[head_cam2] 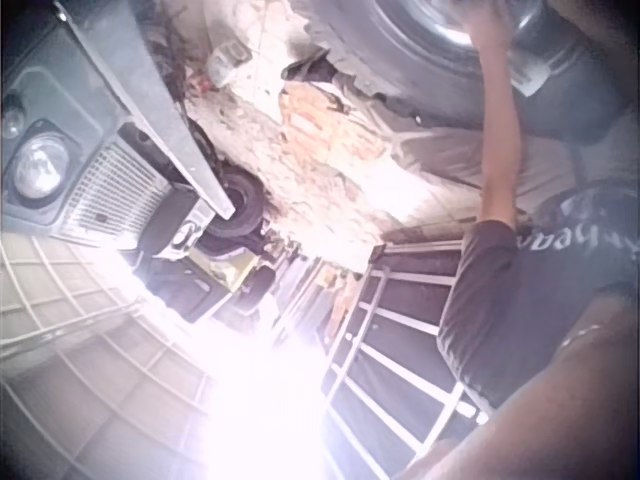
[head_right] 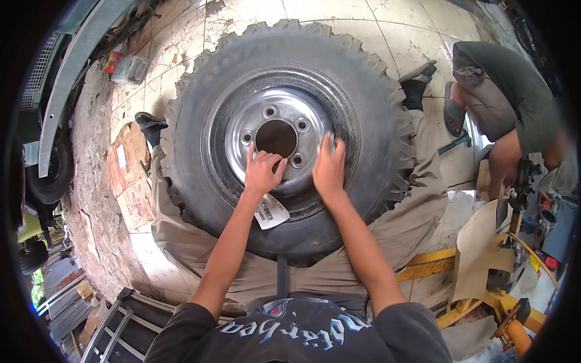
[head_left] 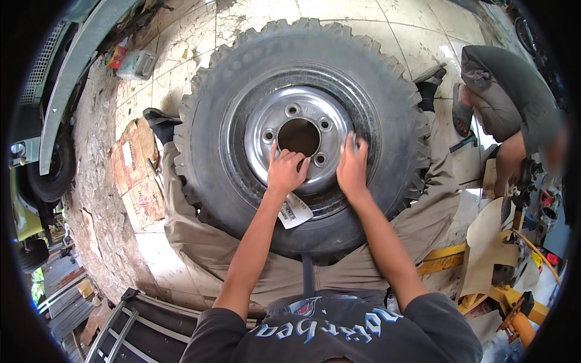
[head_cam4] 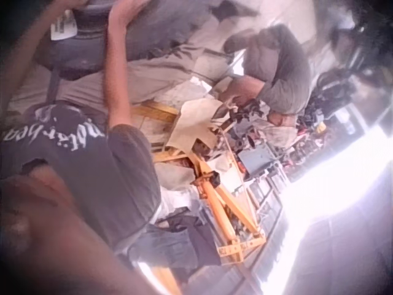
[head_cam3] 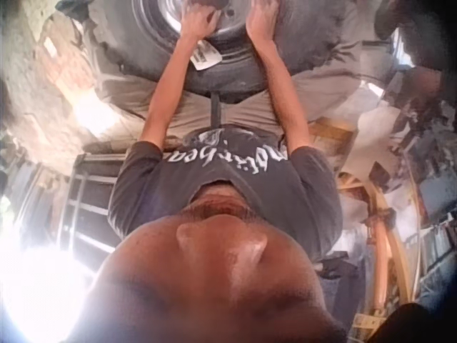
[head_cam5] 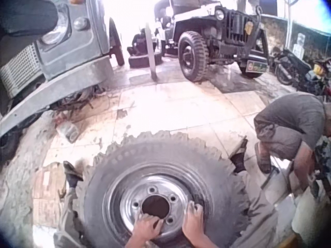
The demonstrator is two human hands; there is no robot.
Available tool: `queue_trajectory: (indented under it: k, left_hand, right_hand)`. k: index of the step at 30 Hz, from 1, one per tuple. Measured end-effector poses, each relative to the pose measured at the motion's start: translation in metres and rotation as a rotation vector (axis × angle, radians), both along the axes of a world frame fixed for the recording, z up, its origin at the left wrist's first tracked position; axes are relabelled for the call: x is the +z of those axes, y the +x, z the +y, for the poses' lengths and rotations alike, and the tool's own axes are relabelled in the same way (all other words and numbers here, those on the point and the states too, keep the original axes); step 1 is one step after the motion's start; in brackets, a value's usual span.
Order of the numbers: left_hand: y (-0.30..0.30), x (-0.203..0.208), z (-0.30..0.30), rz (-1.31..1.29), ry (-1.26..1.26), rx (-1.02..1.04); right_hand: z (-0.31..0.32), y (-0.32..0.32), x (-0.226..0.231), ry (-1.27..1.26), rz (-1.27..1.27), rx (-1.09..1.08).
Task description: The person scrubs the center hub and inner rim of a large vehicle tire using a small abrasive pad. They repeatedly rub the metal surface in circular motions to remove dirt or oxidation.
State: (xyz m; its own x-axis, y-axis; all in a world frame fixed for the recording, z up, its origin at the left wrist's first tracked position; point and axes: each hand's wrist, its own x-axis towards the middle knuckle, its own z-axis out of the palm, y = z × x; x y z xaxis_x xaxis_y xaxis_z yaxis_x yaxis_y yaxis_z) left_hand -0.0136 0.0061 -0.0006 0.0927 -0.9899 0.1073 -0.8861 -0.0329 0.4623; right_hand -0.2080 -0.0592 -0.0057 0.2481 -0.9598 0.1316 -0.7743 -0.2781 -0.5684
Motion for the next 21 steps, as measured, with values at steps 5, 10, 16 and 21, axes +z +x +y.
queue_trajectory:
  k: [5,10,16,21]
  left_hand:
    - [0.004,0.0,0.001,-0.01,0.001,0.001]
    - [-0.001,0.003,-0.002,-0.02,-0.025,-0.006]
    - [-0.001,0.004,0.002,-0.009,0.005,0.013]
    - [0.0,0.005,-0.002,0.026,-0.021,0.007]
  right_hand:
    - [0.004,0.003,-0.001,0.026,0.008,-0.028]
    - [-0.019,0.003,0.003,-0.012,-0.07,-0.018]
    - [0.001,-0.001,0.01,-0.017,0.016,-0.002]
    - [-0.015,0.004,0.008,-0.032,0.052,0.007]
